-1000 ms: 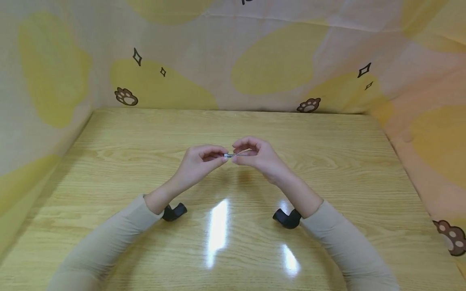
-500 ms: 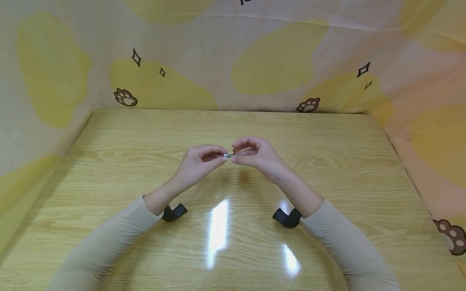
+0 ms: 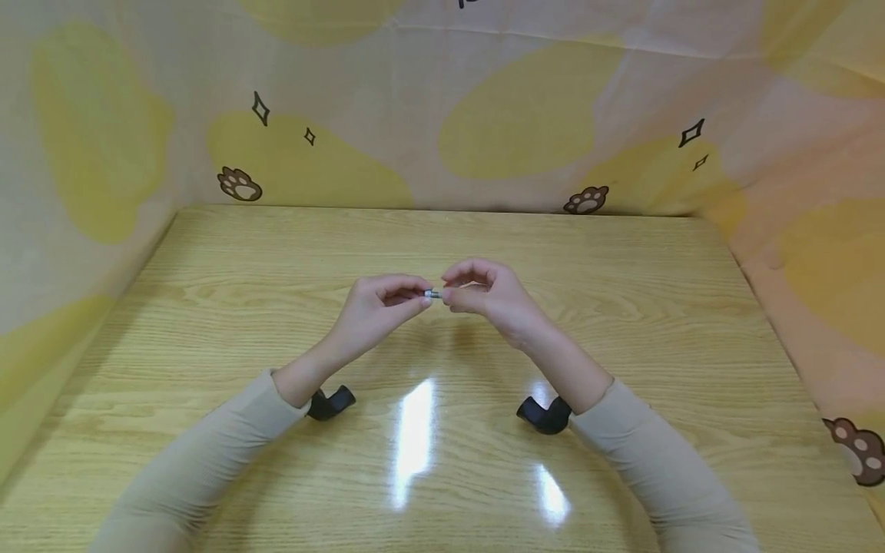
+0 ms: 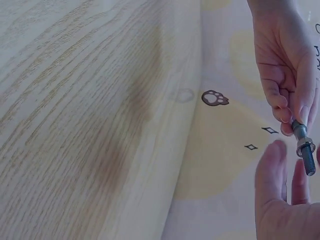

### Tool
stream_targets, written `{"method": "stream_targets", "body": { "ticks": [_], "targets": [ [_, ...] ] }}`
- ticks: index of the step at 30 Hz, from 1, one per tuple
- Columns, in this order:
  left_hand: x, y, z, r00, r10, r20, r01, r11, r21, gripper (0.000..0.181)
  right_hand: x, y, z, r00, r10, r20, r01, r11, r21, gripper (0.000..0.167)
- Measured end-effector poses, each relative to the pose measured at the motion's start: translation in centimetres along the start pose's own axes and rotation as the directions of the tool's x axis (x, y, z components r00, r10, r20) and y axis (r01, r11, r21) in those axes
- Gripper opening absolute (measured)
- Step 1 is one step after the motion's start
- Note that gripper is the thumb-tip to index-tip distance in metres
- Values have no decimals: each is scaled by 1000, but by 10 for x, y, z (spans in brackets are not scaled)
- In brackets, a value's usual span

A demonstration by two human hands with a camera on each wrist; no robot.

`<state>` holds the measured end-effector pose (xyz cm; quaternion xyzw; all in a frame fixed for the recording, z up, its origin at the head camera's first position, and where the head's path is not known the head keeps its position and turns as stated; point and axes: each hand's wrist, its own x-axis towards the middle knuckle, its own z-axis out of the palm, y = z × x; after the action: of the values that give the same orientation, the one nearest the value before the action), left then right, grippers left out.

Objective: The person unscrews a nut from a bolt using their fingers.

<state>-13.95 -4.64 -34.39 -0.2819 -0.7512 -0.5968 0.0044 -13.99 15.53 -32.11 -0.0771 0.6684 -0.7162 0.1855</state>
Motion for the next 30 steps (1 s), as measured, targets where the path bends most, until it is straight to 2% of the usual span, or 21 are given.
{"method": "stream_targets", "body": {
  "ticks": [3,11,13,18,21,27,30],
  "targets": [
    [0,1,0,1000,-24,-6,24,1000,-11,14,0,1,0,1000,17,-1,-17,999,30,7],
    [0,1,-3,996,-84,4,84,994,-68,15,0,2,-2,1000,2,17,-3,999,54,20],
    [0,1,-4,994,-108,8,108,990,-92,15,0,2,-2,1000,1,26,-2,999,50,22],
    [1,0,-4,987,-160,25,162,977,-138,15,-1,2,-1,998,28,49,-31,997,66,9],
    [1,0,-5,982,-182,42,187,969,-162,15,-1,2,-1,998,36,48,-40,997,68,11],
    [2,2,-5,973,-224,52,230,952,-203,15,-2,0,-3,999,5,50,-7,999,42,21],
    [3,3,-5,970,-240,50,245,947,-206,16,-2,-1,-4,998,22,54,-24,999,45,14]
  ]
}}
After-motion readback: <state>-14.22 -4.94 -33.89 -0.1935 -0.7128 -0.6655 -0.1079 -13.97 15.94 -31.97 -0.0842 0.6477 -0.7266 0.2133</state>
